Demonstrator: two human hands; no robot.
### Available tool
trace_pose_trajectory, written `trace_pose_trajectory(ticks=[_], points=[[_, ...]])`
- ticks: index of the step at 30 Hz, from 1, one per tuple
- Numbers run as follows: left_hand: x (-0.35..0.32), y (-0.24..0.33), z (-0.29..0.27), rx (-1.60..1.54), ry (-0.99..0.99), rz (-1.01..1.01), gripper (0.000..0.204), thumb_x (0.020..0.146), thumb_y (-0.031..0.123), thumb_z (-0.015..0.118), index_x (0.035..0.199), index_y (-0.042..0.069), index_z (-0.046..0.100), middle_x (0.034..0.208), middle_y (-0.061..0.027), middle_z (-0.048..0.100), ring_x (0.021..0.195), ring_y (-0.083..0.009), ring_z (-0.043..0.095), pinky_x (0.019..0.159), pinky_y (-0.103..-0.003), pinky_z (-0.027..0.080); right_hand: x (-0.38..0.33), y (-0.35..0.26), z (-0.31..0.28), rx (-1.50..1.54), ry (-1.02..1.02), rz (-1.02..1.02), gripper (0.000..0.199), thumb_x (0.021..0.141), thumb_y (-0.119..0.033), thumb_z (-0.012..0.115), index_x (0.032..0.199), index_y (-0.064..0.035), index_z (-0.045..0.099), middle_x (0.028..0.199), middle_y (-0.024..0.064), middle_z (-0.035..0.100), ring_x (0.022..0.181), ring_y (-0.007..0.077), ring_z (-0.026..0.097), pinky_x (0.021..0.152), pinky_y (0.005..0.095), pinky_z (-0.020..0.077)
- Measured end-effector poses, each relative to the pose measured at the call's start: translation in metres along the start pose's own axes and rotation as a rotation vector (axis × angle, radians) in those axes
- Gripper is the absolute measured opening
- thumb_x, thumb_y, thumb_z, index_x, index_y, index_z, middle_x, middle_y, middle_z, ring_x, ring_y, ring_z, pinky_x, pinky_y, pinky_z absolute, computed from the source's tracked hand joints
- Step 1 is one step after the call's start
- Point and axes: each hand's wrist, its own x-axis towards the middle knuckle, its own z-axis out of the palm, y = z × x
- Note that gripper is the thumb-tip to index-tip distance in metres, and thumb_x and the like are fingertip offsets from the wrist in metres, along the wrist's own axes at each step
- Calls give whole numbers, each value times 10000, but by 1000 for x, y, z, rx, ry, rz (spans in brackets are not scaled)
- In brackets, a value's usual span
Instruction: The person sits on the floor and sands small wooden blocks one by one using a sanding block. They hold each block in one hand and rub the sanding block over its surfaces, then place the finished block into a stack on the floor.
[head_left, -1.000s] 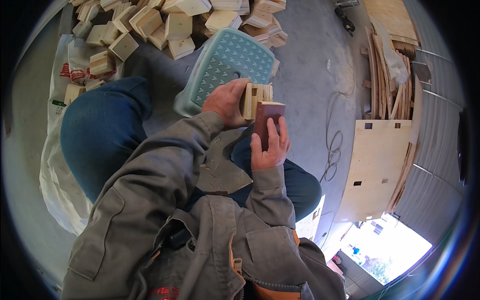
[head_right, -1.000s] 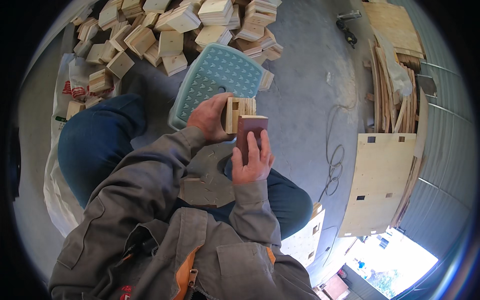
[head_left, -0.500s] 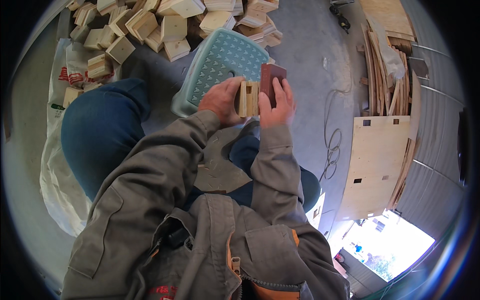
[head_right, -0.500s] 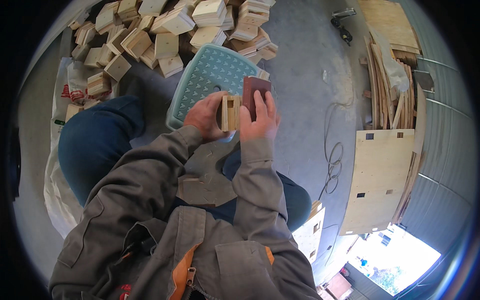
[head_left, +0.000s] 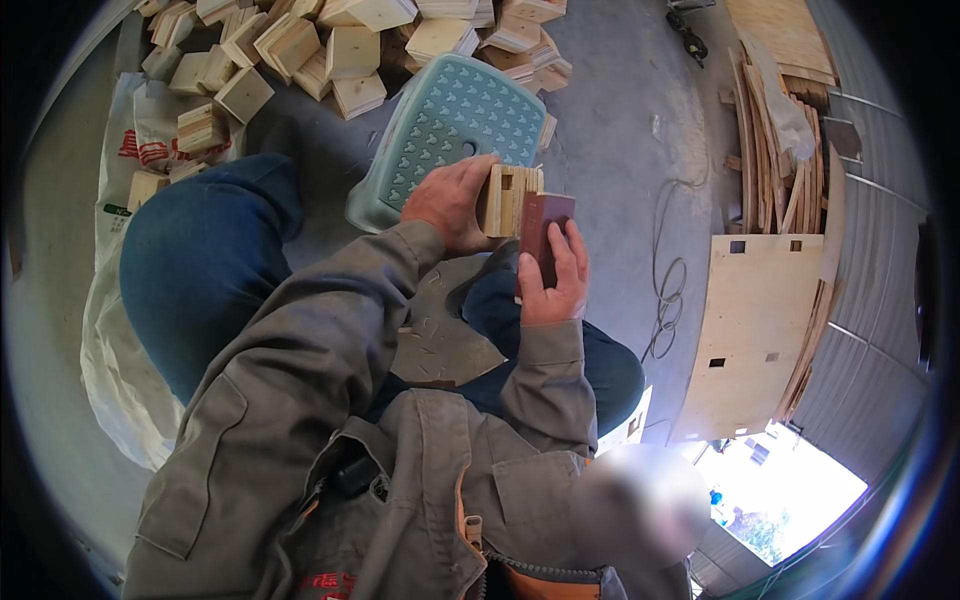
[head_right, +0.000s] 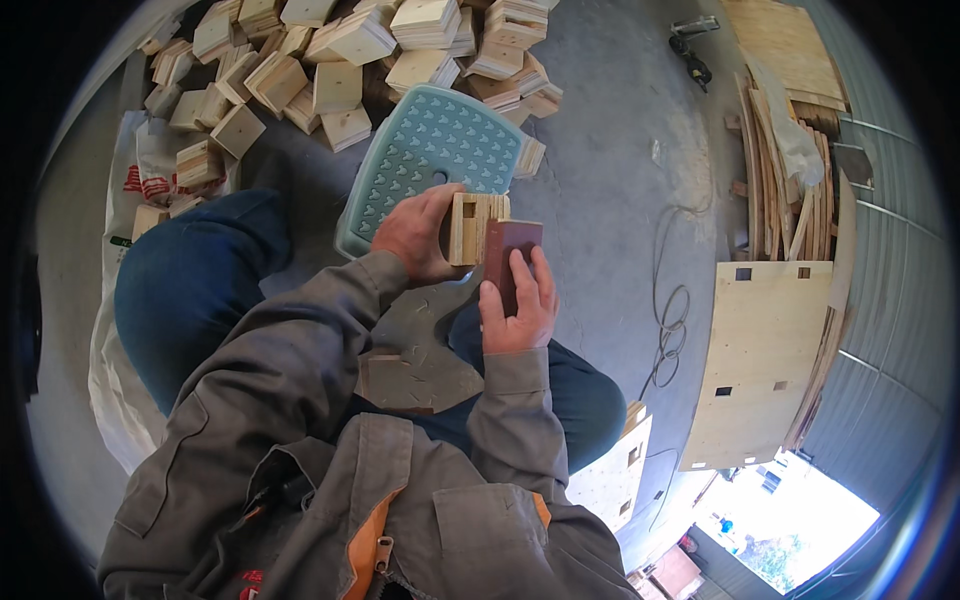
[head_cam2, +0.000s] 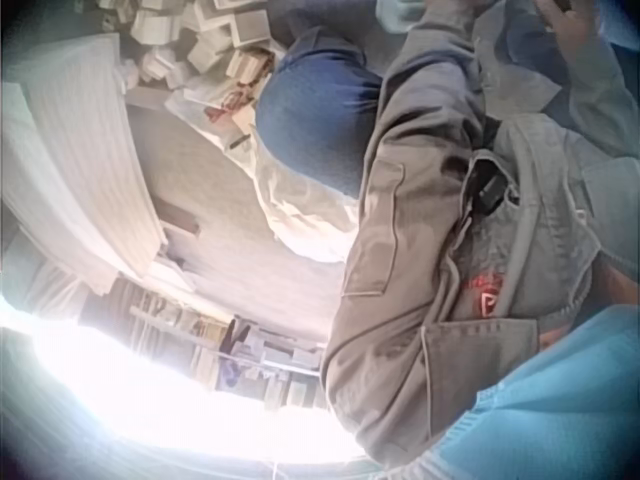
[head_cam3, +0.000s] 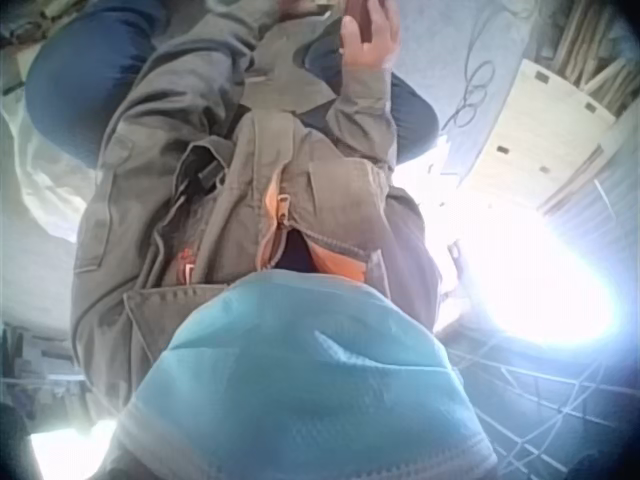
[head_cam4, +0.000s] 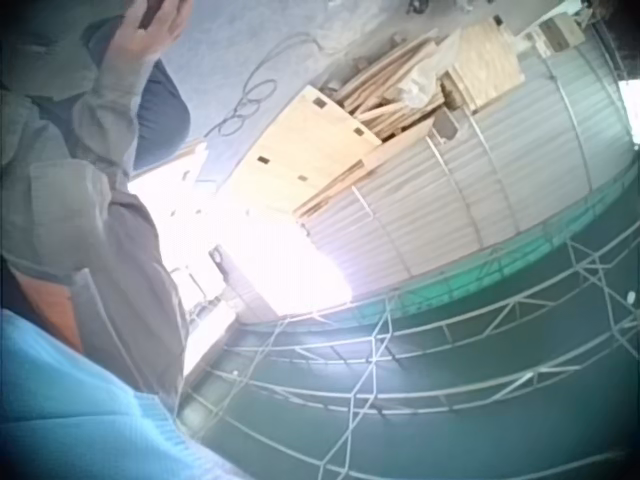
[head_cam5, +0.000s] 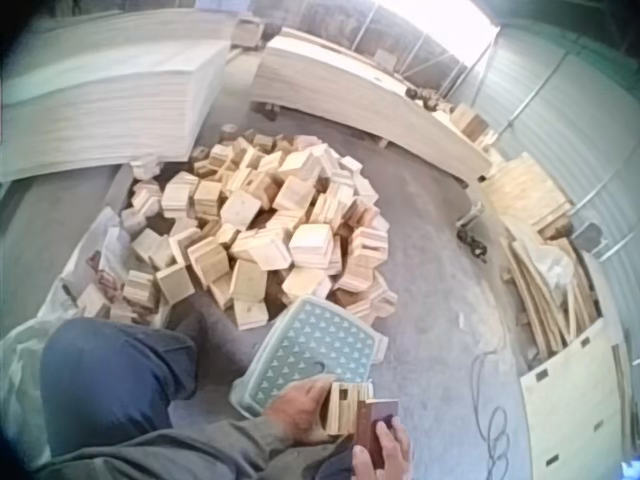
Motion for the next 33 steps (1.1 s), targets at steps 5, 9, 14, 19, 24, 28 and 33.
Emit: trace_pose_trajectory(ticks=[5, 9, 14, 19, 24, 28, 33], points=[[1, -1, 1, 10, 17, -5, 950, 673, 325, 943, 1470, 95, 479, 1359, -193, 642, 1235, -407, 646, 1039, -485, 524, 48, 34, 20, 301, -14, 169, 516, 972, -180, 746, 1458, -38, 645, 1505, 194, 615, 1336, 333, 622, 1123, 456, 499], [1, 0, -1, -16, -19, -25, 946, 667, 316, 949, 1462, 104, 482, 1351, -191, 643, 1224, -407, 649, 1032, -483, 527, 90, 43, 25, 875, -110, 564, 475, 1035, -135, 681, 1479, 22, 613, 1445, 161, 660, 1271, 245, 668, 1092, 396, 531], [1, 2, -2, -26, -12, -18, 954, 658, 313, 952, 1463, 107, 484, 1356, -188, 642, 1223, -405, 648, 1032, -481, 528, 84, 58, 27, 1242, -135, 604, 494, 1061, -182, 646, 1492, 51, 588, 1414, 162, 676, 1258, 240, 676, 1092, 380, 533], [1, 2, -2, 32, -31, -21, 972, 662, 329, 945, 1484, 105, 478, 1377, -183, 641, 1253, -396, 639, 1066, -472, 513, 46, 81, 29, 1181, -127, 668, 501, 1066, -236, 643, 1474, 52, 610, 1366, 154, 701, 1221, 219, 679, 1065, 363, 534], [0, -1, 2, 26, -31, -13, 981, 669, 350, 940, 1495, 96, 474, 1400, -176, 634, 1285, -381, 627, 1100, -469, 489, -6, 111, 19, 1002, -188, 810, 474, 1054, -253, 671, 1423, 43, 661, 1299, 142, 728, 1142, 191, 689, 1008, 339, 543], [-2, -4, 0, 51, -37, -13, 995, 684, 440, 939, 1493, 88, 481, 1410, -193, 641, 1285, -367, 636, 1101, -467, 483, -23, 81, 4, 1000, -175, 890, 432, 1046, -166, 701, 1416, 52, 655, 1258, 125, 745, 1045, 167, 719, 912, 310, 584], [-2, -2, -1, 38, -56, -27, 998, 681, 435, 937, 1496, 87, 478, 1427, -189, 633, 1294, -362, 632, 1097, -466, 483, -19, 58, -3, 960, -103, 866, 420, 1046, -147, 706, 1416, 45, 655, 1239, 118, 751, 1007, 152, 724, 875, 292, 591]])
